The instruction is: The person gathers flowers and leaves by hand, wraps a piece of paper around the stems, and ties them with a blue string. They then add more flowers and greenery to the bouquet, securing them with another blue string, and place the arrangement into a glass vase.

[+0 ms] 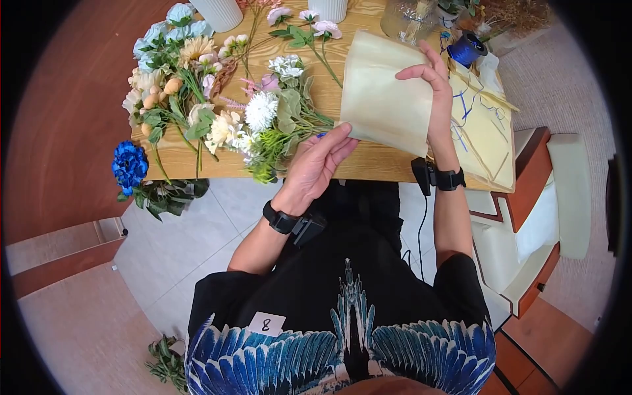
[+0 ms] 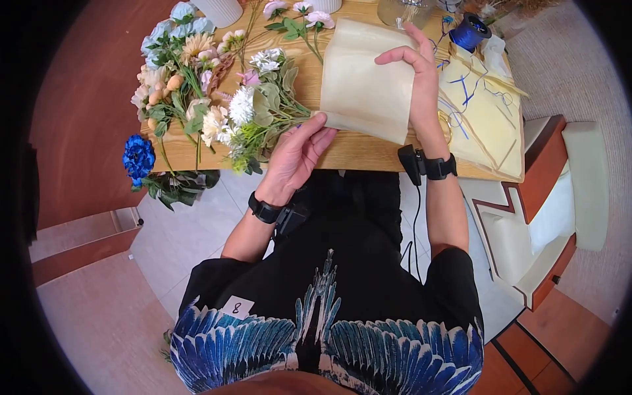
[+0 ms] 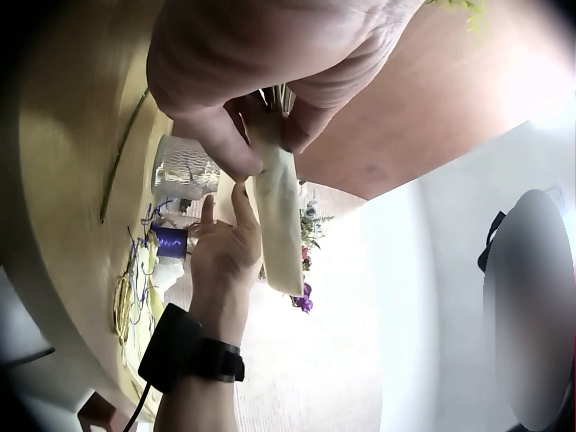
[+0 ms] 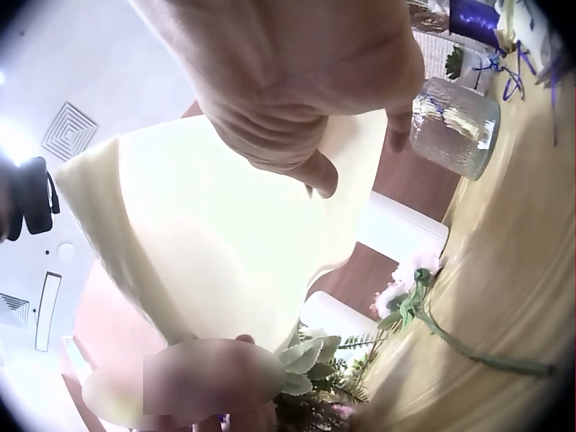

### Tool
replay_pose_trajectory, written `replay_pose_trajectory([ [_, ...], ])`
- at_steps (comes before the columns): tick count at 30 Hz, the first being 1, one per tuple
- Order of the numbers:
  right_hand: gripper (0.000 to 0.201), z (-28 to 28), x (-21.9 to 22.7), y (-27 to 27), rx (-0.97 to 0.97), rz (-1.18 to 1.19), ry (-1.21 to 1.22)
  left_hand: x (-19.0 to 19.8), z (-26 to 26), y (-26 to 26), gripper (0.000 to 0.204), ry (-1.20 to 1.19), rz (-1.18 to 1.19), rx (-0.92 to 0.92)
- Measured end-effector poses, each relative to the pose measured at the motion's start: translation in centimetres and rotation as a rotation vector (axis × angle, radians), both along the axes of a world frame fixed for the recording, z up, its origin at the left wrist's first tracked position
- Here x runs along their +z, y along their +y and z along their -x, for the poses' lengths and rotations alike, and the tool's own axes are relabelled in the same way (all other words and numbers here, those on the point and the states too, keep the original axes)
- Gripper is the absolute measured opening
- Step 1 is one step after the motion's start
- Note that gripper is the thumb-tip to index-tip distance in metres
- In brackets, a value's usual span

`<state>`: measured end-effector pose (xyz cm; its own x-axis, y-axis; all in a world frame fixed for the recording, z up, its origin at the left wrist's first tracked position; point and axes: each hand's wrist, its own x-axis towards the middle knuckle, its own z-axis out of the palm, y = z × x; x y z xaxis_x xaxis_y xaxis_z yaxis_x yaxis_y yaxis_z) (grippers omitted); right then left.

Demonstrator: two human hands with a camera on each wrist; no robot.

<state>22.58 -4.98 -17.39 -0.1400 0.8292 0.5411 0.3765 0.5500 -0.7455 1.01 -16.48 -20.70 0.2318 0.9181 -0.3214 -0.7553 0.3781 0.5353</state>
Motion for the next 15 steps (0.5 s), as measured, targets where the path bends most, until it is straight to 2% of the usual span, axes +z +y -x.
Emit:
replay_pose_trajectory([
  [4,0.023,-0.2,1.5,-0.8,0.007,-0.125,-0.052,-0.9,-0.3,-0.1,0.023,-0.018,0.035,-0.022],
  [6,0.043,-0.6,1.5,-0.9,0.094,-0.048,0.212,-1.3,-0.5,0.0,0.021,-0.011,0.022,-0.020],
  [7,0.043,-1.1,1.4,-1.3,0.092,-0.044,0.211,-1.5,-0.7,0.0,0.020,-0.004,0.003,-0.020],
  [9,0.061,-2.4,1.4,-2.9,0.300,0.339,0.828,-1.9,-0.9,-0.1,0.020,0.000,0.007,-0.022],
  [10,0.066,-2.9,1.5,-3.8,0.477,0.418,1.001,-2.1,-1.0,0.0,0.020,0.002,0.004,-0.018],
  [11,0.066,-3.0,1.2,-4.3,0.477,0.425,0.996,-2.4,-1.0,0.1,0.020,-0.003,0.008,-0.014],
  [13,0.057,-3.3,0.1,-5.4,0.449,0.740,1.095,-3.0,-1.2,0.0,0.020,0.005,-0.019,-0.033],
  [14,0.057,-3.2,-0.4,-6.1,0.446,0.743,1.097,-3.0,-1.3,-0.1,0.020,0.006,-0.014,-0.035],
  [15,0.049,-2.8,-0.8,-6.6,0.329,0.849,0.834,-2.8,-1.4,0.0,0.020,0.024,-0.018,-0.033],
])
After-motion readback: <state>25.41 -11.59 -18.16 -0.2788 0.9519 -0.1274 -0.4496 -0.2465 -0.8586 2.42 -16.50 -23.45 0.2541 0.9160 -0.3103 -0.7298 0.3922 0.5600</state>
